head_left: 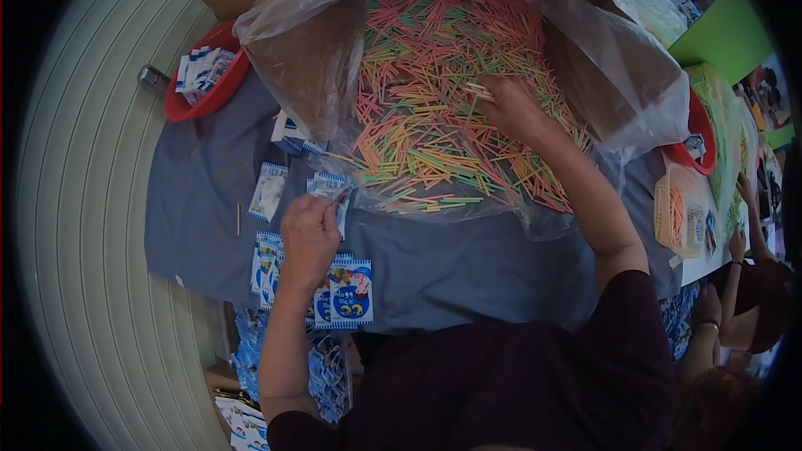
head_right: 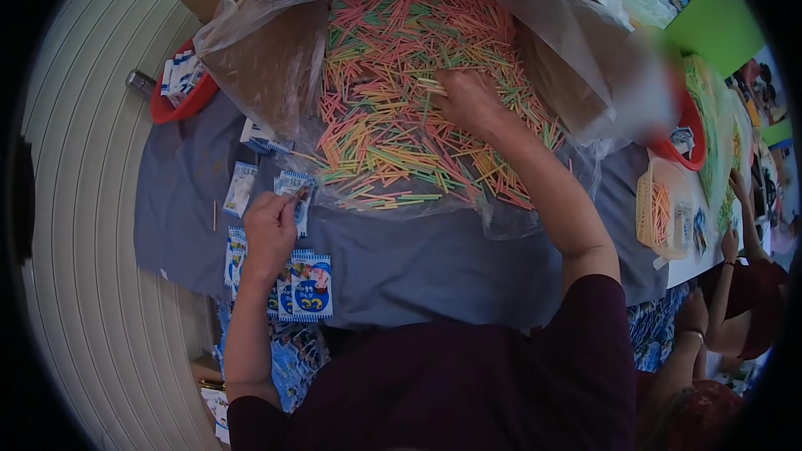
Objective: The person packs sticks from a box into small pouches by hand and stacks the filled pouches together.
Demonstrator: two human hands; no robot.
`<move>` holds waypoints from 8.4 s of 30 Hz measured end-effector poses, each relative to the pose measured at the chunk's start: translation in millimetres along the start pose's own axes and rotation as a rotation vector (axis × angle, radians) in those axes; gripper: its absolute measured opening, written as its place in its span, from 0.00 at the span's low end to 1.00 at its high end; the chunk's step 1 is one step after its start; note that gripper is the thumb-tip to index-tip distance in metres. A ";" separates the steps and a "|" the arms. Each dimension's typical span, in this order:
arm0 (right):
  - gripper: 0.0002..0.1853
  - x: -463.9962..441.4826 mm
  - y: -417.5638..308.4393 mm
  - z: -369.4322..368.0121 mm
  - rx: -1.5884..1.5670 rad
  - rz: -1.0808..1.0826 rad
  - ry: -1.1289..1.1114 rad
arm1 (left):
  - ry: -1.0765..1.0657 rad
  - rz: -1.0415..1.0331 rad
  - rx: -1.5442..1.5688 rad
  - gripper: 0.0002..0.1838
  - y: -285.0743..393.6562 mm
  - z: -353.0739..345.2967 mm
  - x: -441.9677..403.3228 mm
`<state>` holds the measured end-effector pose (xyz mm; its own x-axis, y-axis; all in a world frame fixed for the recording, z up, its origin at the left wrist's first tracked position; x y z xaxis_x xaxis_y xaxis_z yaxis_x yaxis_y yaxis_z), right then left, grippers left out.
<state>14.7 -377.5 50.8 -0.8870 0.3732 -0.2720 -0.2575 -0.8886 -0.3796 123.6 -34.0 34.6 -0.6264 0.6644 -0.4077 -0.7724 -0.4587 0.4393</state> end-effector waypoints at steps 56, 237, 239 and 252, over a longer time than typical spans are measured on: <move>0.28 5.7 -98.3 -2.8 -1.175 0.197 -0.034 | 0.005 0.137 0.921 0.06 68.9 -67.6 -73.0; 0.12 128.5 -235.4 -91.8 -0.443 0.449 -0.695 | -0.229 0.677 0.176 0.36 -134.0 86.7 85.5; 0.12 128.6 -236.1 -94.2 -0.431 0.449 -0.701 | -0.222 0.631 0.196 0.32 -128.7 85.5 85.1; 0.12 124.8 -248.0 -94.2 -0.350 0.468 -0.676 | -0.231 0.543 -0.010 0.24 -104.4 89.1 82.0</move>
<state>4.0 -85.4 27.8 -0.9368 -0.3425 0.0710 0.2208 -0.7366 -0.6392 162.3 121.0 26.6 -0.8942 0.4437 0.0593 -0.3489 -0.7739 0.5286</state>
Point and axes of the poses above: each hand's wrist, its own x-axis away from the middle knuckle, its own z-axis out of the back of the hand, y = z × x, the point moved 4 cm from there along -x, towards the middle knuckle, and after that the axes turned 3 degrees about y, right-handed, at the moved point
